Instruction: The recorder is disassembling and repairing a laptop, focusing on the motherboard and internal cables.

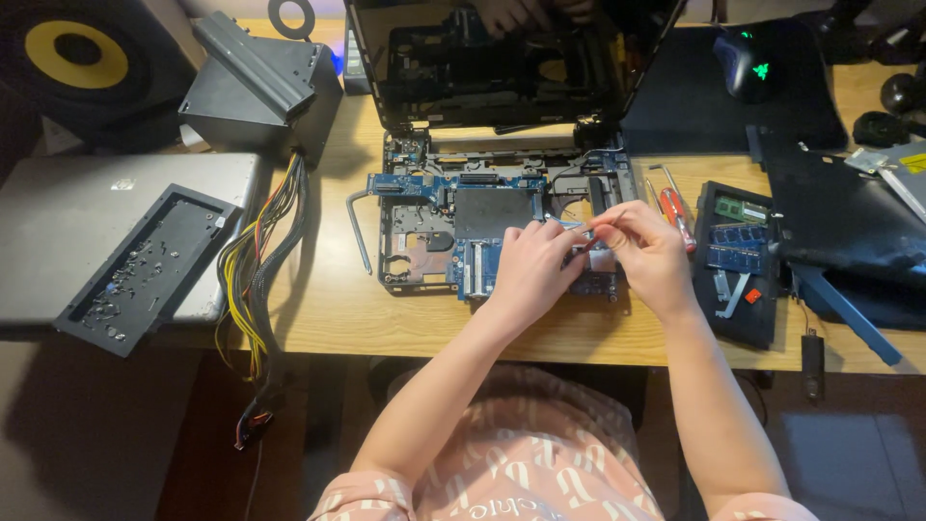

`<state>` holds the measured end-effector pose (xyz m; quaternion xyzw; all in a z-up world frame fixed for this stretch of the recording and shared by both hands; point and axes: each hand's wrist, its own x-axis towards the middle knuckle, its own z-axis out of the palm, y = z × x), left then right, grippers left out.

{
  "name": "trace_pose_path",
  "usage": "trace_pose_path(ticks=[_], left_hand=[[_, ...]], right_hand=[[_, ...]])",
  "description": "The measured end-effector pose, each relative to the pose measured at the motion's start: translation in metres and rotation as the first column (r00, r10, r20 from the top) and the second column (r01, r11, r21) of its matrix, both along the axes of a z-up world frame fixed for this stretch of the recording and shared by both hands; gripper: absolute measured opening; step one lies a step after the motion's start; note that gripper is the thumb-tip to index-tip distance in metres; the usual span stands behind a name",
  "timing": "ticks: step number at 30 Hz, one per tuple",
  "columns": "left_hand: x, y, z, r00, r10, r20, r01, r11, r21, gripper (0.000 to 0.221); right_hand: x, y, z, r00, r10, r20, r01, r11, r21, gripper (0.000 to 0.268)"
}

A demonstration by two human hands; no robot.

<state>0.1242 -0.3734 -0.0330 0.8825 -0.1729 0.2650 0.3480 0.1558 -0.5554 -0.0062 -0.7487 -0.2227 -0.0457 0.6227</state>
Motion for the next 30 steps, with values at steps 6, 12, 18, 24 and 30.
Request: trace_pose_path(ticks=[6,12,18,24,30], left_hand=[[0.002,0.000,-0.004,0.999,0.008,-0.037,-0.008,1.000,0.006,0.014],[0.000,0.000,0.000,0.999,0.012,0.037,-0.011,0.999,-0.035,0.016],[0.003,0.000,-0.002,1.000,0.015,-0.027,-0.015,1.000,-0.015,0.017],[0.002,0.001,0.001,1.000,0.007,0.029,-0.007,1.000,-0.019,0.021],[0.003,0.000,-0.001,1.000,0.012,-0.022,-0.012,1.000,-0.010,0.020]], right_hand=[[-0.006,0.006,0.007,0.986,-0.142,0.086,0.159,0.954,-0.255,0.024],[-0.006,0.005,0.010,0.970,-0.005,0.243,0.065,0.968,-0.243,0.010],[-0.006,0.008,0.003,0.972,-0.148,0.185,0.201,0.928,-0.313,0.019],[-0.017,0.018,0.025,0.967,0.046,0.250,0.025,0.962,-0.273,0.021],[-0.013,0.016,0.020,0.977,-0.101,0.188,0.154,0.942,-0.297,0.012]])
